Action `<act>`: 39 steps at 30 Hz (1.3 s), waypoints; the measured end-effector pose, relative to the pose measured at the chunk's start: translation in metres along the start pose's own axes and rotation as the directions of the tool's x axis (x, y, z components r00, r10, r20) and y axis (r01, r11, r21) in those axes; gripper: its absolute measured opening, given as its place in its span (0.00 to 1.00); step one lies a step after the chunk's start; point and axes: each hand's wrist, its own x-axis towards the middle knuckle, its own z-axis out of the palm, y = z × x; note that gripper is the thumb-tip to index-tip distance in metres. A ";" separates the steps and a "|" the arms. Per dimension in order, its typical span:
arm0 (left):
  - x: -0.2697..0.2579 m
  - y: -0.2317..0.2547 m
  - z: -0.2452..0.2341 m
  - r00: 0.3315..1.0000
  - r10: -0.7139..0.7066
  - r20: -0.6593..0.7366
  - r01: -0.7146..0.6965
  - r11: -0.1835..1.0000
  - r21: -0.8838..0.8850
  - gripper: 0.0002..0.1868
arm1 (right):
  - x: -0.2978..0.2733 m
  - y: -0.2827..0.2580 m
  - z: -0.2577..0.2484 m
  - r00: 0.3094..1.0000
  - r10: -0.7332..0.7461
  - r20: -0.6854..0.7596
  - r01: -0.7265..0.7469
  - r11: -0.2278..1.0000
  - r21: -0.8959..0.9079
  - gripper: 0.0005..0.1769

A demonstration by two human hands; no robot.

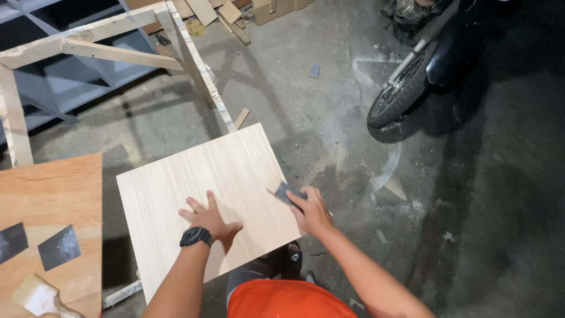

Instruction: Sanding the edges of a square wooden board using a manual sanding block.

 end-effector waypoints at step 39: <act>0.018 0.029 0.000 0.986 -0.160 0.047 0.167 0.952 -0.258 0.91 | -0.030 0.012 0.012 0.989 -0.098 -0.114 0.107 0.991 0.083 0.28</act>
